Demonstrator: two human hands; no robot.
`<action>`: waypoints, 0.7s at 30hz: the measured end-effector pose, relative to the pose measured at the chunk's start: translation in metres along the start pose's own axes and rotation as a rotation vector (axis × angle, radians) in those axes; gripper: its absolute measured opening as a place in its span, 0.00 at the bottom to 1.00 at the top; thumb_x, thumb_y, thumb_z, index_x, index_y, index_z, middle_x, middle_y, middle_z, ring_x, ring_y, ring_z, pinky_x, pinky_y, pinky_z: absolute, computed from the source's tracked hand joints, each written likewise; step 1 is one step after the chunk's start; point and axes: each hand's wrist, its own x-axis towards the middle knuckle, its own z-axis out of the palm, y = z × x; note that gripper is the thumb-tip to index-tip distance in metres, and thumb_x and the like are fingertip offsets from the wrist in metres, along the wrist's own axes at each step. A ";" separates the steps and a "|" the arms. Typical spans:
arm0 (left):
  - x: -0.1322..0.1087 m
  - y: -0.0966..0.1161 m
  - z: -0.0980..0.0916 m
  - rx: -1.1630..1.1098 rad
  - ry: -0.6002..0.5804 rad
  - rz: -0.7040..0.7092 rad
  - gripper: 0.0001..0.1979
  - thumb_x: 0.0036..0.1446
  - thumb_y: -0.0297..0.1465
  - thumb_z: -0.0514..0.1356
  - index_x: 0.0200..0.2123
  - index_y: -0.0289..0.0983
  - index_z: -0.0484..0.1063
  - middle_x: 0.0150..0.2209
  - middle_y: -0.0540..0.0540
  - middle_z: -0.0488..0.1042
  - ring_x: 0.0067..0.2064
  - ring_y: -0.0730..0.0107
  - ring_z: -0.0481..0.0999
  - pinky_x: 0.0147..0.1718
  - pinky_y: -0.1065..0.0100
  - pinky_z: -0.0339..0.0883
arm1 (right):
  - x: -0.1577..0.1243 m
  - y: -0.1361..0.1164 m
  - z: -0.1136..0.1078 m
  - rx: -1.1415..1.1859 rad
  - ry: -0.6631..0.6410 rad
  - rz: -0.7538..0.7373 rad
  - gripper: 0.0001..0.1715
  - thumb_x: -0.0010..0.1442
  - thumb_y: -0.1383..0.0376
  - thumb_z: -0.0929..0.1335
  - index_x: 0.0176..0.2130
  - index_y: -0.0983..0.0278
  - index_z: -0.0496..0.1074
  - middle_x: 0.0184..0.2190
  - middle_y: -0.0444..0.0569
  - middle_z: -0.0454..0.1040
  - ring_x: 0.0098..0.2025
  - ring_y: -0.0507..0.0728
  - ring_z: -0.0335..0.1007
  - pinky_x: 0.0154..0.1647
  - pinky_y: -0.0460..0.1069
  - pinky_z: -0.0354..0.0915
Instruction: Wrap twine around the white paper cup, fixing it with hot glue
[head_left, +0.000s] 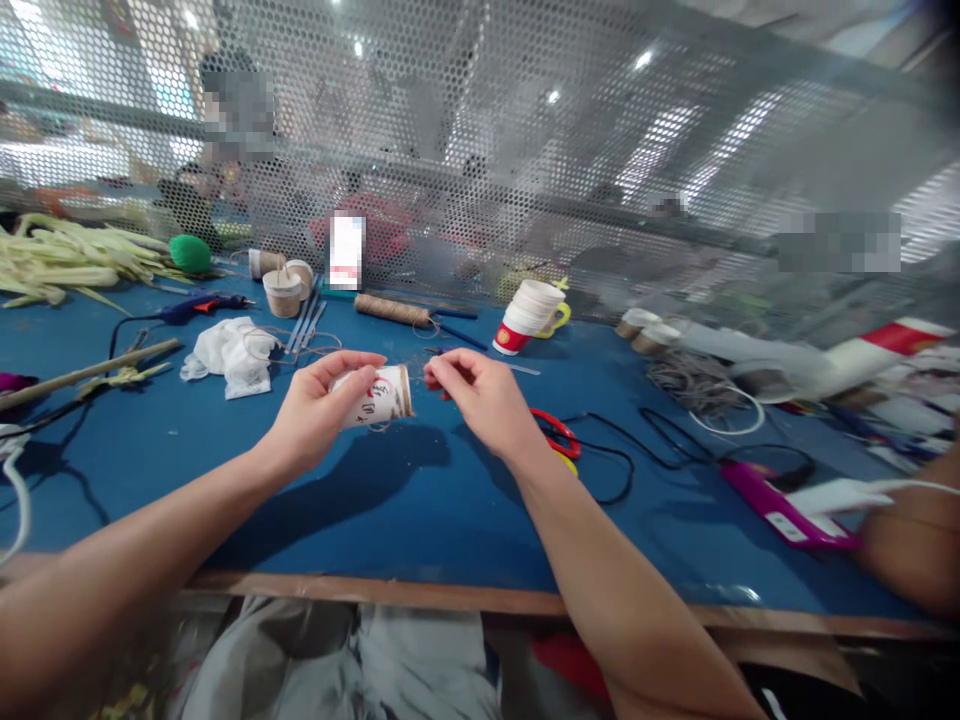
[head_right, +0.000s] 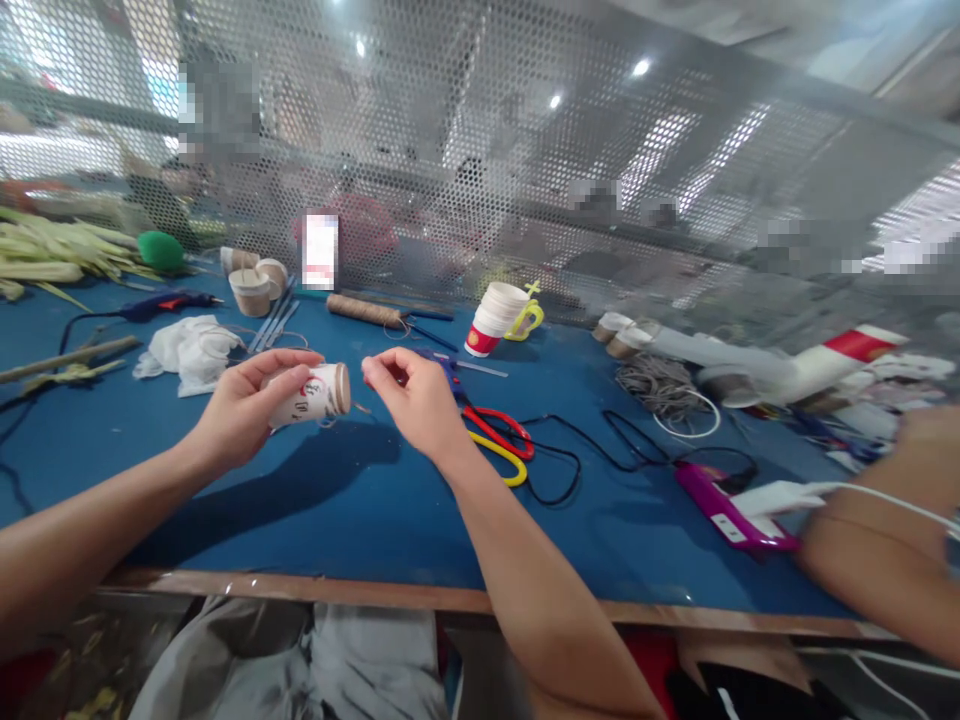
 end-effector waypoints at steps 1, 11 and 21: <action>0.000 -0.001 0.000 0.033 0.003 0.021 0.15 0.46 0.35 0.64 0.36 0.32 0.72 0.26 0.48 0.74 0.24 0.76 0.71 0.22 0.75 0.65 | -0.002 -0.004 -0.002 -0.019 -0.034 -0.048 0.12 0.55 0.59 0.65 0.29 0.66 0.70 0.27 0.48 0.73 0.29 0.51 0.67 0.31 0.48 0.62; 0.000 -0.004 -0.002 0.275 -0.026 0.204 0.13 0.51 0.35 0.59 0.37 0.32 0.72 0.30 0.47 0.74 0.27 0.76 0.70 0.25 0.75 0.64 | -0.012 -0.015 0.002 -0.014 -0.247 -0.046 0.07 0.49 0.63 0.68 0.28 0.65 0.66 0.26 0.44 0.69 0.26 0.49 0.63 0.28 0.46 0.61; -0.002 -0.004 -0.002 0.402 -0.049 0.292 0.11 0.54 0.33 0.56 0.38 0.33 0.71 0.32 0.46 0.75 0.28 0.75 0.71 0.27 0.74 0.65 | -0.013 -0.015 0.003 0.010 -0.250 -0.034 0.07 0.49 0.63 0.67 0.27 0.65 0.65 0.23 0.42 0.65 0.24 0.48 0.59 0.26 0.45 0.57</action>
